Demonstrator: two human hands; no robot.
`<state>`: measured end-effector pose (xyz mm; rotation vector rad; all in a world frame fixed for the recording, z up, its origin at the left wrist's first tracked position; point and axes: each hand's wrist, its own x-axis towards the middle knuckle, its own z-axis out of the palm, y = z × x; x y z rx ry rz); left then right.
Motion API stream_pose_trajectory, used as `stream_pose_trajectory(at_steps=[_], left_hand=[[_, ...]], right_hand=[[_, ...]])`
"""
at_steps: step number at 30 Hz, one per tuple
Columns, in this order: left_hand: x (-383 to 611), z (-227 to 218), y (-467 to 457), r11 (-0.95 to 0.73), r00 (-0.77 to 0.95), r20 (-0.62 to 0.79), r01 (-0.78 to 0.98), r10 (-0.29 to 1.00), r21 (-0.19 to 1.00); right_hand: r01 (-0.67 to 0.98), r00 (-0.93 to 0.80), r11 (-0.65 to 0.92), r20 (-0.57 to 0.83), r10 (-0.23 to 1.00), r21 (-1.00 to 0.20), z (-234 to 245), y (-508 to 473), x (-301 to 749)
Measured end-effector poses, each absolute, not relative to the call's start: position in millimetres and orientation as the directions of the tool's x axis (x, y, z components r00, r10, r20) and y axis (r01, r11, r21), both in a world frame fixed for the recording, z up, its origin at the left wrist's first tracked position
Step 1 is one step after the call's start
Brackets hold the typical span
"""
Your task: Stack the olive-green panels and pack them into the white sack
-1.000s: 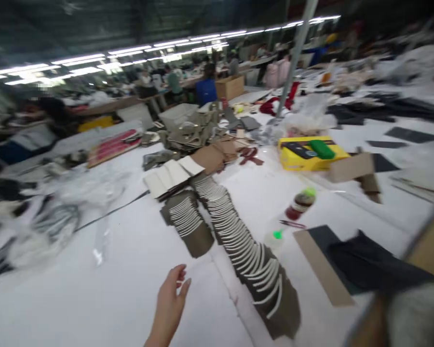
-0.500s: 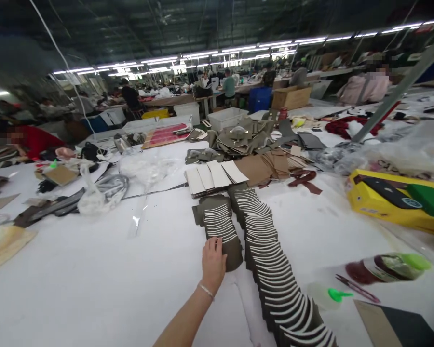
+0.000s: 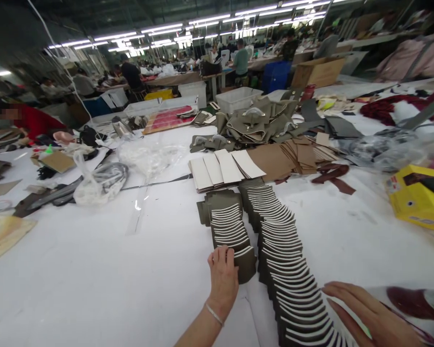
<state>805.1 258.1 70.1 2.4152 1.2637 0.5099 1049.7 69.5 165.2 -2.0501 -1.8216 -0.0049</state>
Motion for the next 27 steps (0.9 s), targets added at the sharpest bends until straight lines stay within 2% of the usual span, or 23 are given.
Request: stream_pose_trajectory(at_steps=[3,8,11,15,18,22,27], left_hand=[[805,70,261,-0.577,0.564,0.179,0.684,0.806,0.446],[802,56,261,-0.658,0.591,0.291,0.644,0.752,0.391],[802,53,259,-0.652,0.57,0.319,0.638,0.758,0.41],[808,65,263,-0.552,0.544,0.174,0.678,0.821,0.485],[815,75,272,-0.508,0.545,0.067,0.72,0.836,0.474],[820,79,274,-0.506,0.548,0.03,0.749,0.836,0.428],[818,77,268,-0.521,0.55,0.057,0.746,0.833,0.414]], right_hand=[[0.967,0.058,0.01,0.255,0.965,-0.256,162,91,1042],[0.963,0.064,0.012,0.272,0.96,-0.269,157,110,1031],[0.958,0.07,0.011,0.272,0.96,-0.286,156,114,1028],[0.955,0.062,0.021,0.266,0.962,-0.297,156,116,1026],[0.955,0.055,0.026,0.263,0.963,-0.296,156,117,1025],[0.947,0.07,0.007,0.228,0.971,-0.322,151,114,1026],[0.931,0.098,-0.029,0.174,0.98,-0.363,139,106,1029]])
